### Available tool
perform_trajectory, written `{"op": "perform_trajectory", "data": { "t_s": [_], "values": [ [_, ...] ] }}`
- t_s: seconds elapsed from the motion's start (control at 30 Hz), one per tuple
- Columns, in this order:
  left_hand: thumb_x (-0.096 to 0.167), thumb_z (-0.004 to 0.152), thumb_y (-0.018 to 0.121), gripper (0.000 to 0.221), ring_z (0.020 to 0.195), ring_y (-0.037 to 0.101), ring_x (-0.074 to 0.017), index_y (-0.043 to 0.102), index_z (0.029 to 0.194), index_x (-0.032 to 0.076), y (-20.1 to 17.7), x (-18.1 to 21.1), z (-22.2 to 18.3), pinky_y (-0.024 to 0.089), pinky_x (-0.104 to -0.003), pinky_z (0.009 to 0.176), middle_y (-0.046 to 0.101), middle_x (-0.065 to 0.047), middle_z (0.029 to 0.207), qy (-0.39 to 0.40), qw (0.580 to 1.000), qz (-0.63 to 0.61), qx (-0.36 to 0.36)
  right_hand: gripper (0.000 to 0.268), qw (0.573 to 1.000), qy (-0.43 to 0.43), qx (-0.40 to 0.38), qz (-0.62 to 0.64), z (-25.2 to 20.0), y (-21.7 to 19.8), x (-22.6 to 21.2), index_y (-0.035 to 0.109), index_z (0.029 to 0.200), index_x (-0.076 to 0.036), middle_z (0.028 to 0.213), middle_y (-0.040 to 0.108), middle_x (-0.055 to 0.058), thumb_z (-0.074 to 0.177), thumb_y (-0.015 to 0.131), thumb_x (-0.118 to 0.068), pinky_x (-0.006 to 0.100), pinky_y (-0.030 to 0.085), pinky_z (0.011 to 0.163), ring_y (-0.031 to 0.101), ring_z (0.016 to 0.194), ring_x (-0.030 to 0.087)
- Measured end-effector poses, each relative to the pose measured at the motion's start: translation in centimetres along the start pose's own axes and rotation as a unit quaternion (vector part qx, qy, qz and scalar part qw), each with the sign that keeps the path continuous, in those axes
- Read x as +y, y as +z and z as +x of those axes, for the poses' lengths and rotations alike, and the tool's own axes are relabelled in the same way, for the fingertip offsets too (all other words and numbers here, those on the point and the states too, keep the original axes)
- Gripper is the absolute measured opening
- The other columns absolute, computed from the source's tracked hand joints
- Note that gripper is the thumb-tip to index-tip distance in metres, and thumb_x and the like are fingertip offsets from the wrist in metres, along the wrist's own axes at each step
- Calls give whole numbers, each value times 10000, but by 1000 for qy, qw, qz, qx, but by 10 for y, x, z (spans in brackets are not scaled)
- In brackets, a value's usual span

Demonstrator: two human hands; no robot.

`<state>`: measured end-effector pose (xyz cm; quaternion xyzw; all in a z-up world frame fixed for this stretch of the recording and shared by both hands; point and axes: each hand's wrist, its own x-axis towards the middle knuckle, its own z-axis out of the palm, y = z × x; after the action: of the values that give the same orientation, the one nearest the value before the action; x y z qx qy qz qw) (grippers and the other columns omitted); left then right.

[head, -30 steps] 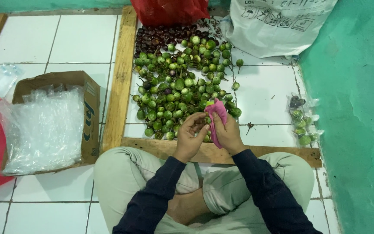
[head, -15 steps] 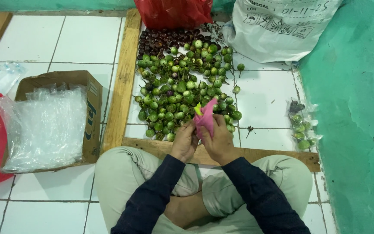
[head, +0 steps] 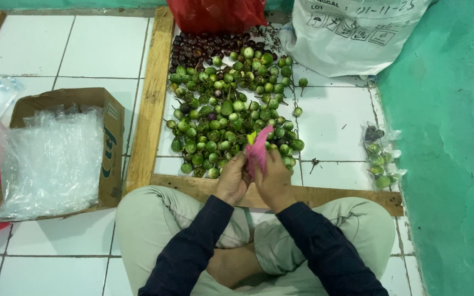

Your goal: Individually bagging small green fruits into plastic bags while sitting on the floor.

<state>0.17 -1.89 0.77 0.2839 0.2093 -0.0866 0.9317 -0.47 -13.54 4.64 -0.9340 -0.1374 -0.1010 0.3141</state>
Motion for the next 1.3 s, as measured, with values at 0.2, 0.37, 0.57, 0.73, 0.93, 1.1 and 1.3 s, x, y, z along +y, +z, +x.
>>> {"op": "perform_trajectory", "data": {
  "t_s": [0.2, 0.37, 0.57, 0.73, 0.93, 1.1, 1.3],
  "values": [
    [167, 1001, 699, 150, 815, 702, -194, 744, 934, 40, -3, 5, -1, 592, -329, 820, 735, -104, 897, 12, 1000, 23, -6, 392, 988, 61, -1, 139, 17, -44, -62, 626, 987, -50, 881, 620, 202, 1086, 415, -365, 573, 542, 713, 651, 906, 501],
    [99, 991, 689, 216, 954, 729, -201, 701, 1176, -11, 35, 17, -25, 633, -319, 788, 740, -176, 1143, 93, 982, 137, -91, 587, 922, 254, -90, 277, 25, -36, 16, 686, 737, -92, 594, 681, 129, 1080, 398, -470, 444, 554, 654, 704, 616, 315],
    [39, 1016, 625, 380, 1226, 615, -232, 577, 1380, -57, 21, 14, -14, 571, -366, 986, 645, -181, 1358, 198, 946, 228, -118, 284, 919, 160, -50, 358, 42, -82, -42, 561, 1050, -71, 651, 689, 135, 1094, 404, -303, 407, 566, 645, 697, 585, 265],
    [55, 998, 666, 349, 1070, 656, -195, 619, 1328, -49, 9, 0, -6, 590, -357, 884, 698, -166, 1159, 220, 941, 247, -73, 254, 956, 59, -47, 284, 31, -63, -31, 617, 898, -86, 631, 645, 125, 1069, 505, -237, 383, 525, 650, 640, 621, 247],
    [34, 943, 738, 377, 1015, 681, -127, 658, 1309, -4, 15, 4, -8, 609, -287, 827, 728, -102, 1108, 213, 941, 240, -105, 389, 943, 150, -61, 291, 23, -43, 2, 635, 811, -94, 635, 649, 106, 1082, 489, -332, 396, 505, 669, 612, 652, 228],
    [45, 950, 719, 400, 1061, 663, -117, 644, 1342, 16, 25, 8, -17, 561, -293, 925, 723, -87, 1174, 226, 932, 261, -110, 414, 909, 209, -39, 359, 28, -57, -27, 618, 754, -106, 649, 650, 65, 1072, 500, -343, 373, 506, 729, 568, 664, 228],
    [80, 995, 677, 337, 1090, 626, -140, 663, 1325, 17, 15, 5, -13, 550, -355, 951, 679, -119, 1229, 276, 908, 306, -73, 409, 944, 187, -42, 267, 12, -36, -7, 651, 710, -101, 557, 629, 112, 1037, 590, -339, 400, 489, 604, 598, 575, 233]
  ]
}}
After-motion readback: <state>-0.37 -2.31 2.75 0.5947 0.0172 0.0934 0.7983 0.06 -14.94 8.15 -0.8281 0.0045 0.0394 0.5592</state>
